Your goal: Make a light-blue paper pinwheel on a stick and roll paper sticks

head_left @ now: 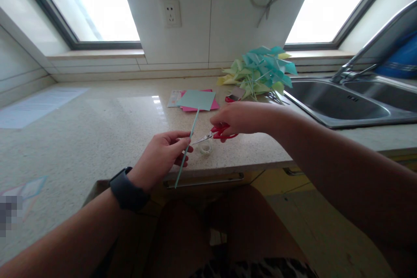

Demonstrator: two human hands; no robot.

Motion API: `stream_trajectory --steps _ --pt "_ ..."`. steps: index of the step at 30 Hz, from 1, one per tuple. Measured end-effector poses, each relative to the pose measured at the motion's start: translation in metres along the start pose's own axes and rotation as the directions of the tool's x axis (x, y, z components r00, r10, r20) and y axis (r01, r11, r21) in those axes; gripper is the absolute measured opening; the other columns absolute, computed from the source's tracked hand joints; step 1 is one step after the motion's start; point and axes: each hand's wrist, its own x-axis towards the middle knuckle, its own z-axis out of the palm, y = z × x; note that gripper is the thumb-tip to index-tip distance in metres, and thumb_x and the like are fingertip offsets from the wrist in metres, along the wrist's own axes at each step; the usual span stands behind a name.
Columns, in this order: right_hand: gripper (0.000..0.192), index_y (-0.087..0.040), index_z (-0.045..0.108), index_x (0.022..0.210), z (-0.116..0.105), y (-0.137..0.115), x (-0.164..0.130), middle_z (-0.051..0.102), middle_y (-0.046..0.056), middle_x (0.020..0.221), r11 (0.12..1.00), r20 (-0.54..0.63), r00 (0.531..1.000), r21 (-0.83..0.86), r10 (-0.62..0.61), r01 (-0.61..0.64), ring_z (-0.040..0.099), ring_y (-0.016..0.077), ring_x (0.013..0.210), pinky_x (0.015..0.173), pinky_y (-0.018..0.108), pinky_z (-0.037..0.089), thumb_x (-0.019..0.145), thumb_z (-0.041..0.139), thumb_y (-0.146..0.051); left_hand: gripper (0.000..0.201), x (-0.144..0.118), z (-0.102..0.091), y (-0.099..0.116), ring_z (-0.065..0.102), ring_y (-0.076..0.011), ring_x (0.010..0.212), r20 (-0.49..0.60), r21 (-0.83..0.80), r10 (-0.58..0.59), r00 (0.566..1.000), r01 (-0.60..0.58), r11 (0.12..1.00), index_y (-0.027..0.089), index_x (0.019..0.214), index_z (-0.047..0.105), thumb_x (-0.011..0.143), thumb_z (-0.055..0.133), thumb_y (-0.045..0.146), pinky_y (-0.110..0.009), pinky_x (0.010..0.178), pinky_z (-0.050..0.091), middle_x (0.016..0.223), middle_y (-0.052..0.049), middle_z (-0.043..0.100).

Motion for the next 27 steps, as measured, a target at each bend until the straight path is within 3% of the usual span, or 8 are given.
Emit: stream_trajectory --steps 4,9,12,18,24,27 --pt "0.012 -0.021 0.06 0.083 0.006 0.006 -0.005 0.061 0.002 0.076 0.999 -0.064 0.997 -0.025 0.046 -0.048 0.048 0.0153 0.063 0.058 0.03 0.028 0.088 0.061 -0.032 0.034 0.001 0.0 -0.002 0.062 -0.0127 0.054 -0.002 -0.036 0.002 1.0 -0.002 0.999 0.013 0.113 0.071 0.085 0.07 0.032 -0.027 0.052 0.053 0.077 -0.005 0.072" --pt "0.037 -0.019 0.06 0.098 0.016 0.019 -0.018 0.065 0.009 0.088 0.985 -0.125 0.978 -0.026 0.168 -0.172 0.056 0.024 0.08 0.065 0.032 0.033 0.087 0.057 -0.054 0.035 -0.001 0.002 -0.002 0.062 -0.012 0.052 -0.022 -0.121 0.016 1.0 -0.018 0.992 0.013 0.113 0.069 0.086 0.07 0.034 -0.027 0.052 0.053 0.078 -0.004 0.071" --pt "0.045 -0.019 0.059 0.097 0.024 0.031 -0.024 0.066 0.011 0.088 0.966 -0.115 0.96 -0.002 0.256 -0.258 0.058 0.0247 0.078 0.063 0.032 0.034 0.087 0.052 -0.062 0.036 -0.002 0.004 -0.003 0.063 -0.012 0.052 -0.02 -0.171 0.025 0.999 -0.028 0.985 0.013 0.114 0.068 0.086 0.07 0.035 -0.027 0.052 0.053 0.078 -0.004 0.071" --pt "0.051 -0.019 0.06 0.098 0.046 0.056 -0.042 0.068 0.01 0.082 0.892 -0.075 0.89 0.064 0.451 -0.447 0.059 0.0205 0.063 0.055 0.031 0.034 0.092 0.041 -0.066 0.033 -0.003 0.006 -0.005 0.063 -0.0118 0.055 -0.003 -0.229 0.009 1.0 -0.009 0.973 0.012 0.114 0.066 0.087 0.068 0.032 -0.026 0.054 0.054 0.078 -0.003 0.07" --pt "0.058 -0.018 0.062 0.105 0.068 0.075 -0.062 0.068 0.014 0.089 0.809 -0.096 0.803 0.069 0.588 -0.584 0.064 0.027 0.08 0.062 0.033 0.038 0.089 0.042 -0.07 0.033 -0.002 0.008 -0.01 0.063 -0.0116 0.055 0.015 -0.278 -0.01 1.0 0.014 0.96 0.012 0.114 0.065 0.087 0.069 0.031 -0.026 0.054 0.054 0.077 -0.003 0.071" --pt "0.052 -0.02 0.064 0.102 0.078 0.078 -0.065 0.068 0.012 0.087 0.789 -0.13 0.779 0.082 0.614 -0.608 0.063 0.0253 0.077 0.061 0.032 0.037 0.087 0.048 -0.067 0.035 -0.002 0.009 -0.01 0.063 -0.0115 0.056 0.015 -0.301 -0.004 1.0 0.009 0.954 0.013 0.115 0.066 0.087 0.07 0.032 -0.026 0.055 0.055 0.077 -0.003 0.071"
